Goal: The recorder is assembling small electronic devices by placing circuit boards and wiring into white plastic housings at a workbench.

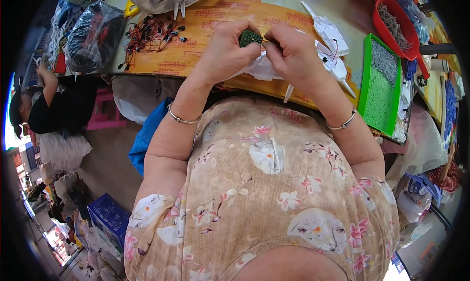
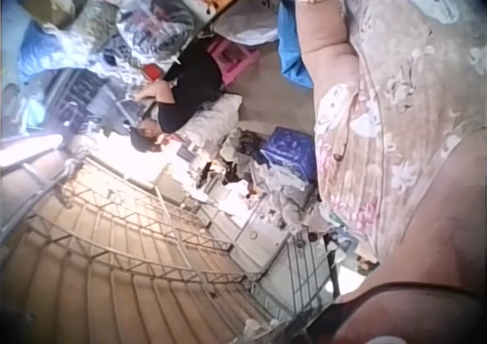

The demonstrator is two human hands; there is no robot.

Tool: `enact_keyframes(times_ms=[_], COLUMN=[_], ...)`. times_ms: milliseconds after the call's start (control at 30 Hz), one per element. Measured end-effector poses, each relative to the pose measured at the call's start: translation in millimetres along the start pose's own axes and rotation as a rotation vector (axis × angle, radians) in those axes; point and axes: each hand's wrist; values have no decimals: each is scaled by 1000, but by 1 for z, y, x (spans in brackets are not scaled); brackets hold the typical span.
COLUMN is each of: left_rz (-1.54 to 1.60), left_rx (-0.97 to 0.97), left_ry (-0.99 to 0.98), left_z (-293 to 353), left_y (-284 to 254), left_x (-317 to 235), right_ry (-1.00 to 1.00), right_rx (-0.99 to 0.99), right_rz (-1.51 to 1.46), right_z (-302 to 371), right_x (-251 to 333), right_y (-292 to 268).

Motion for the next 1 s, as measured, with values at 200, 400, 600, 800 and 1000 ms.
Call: enact_keyframes(times_ms=[200, 400, 600, 800, 1000], left_rz=[-206, -343, -551, 56, 269], left_rx=[2, 174, 452, 16, -278], left_ry=[-44, -3, 163, -242, -79], left_z=[-1, -1, -3, 22, 85], left_y=[0, -9, -27, -68, -148], left_x=[-4, -5, -10, -33, -29], right_ry=[-71, -2, 265, 38, 170], right_rx=[90, 372, 667, 352, 184], right_rz=[326, -125, -474, -150, -130], right_z=[1, -16, -23, -18, -8], right_x=[2, -5, -6, -6, -10], right_y=[2, -13, -21, -26, -27])
Point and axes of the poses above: each hand's wrist, its own z-axis away from the middle knuckle, its own y-axis out of the palm, x = y × z, and after that the axes turned 4 degrees about z, right-handed
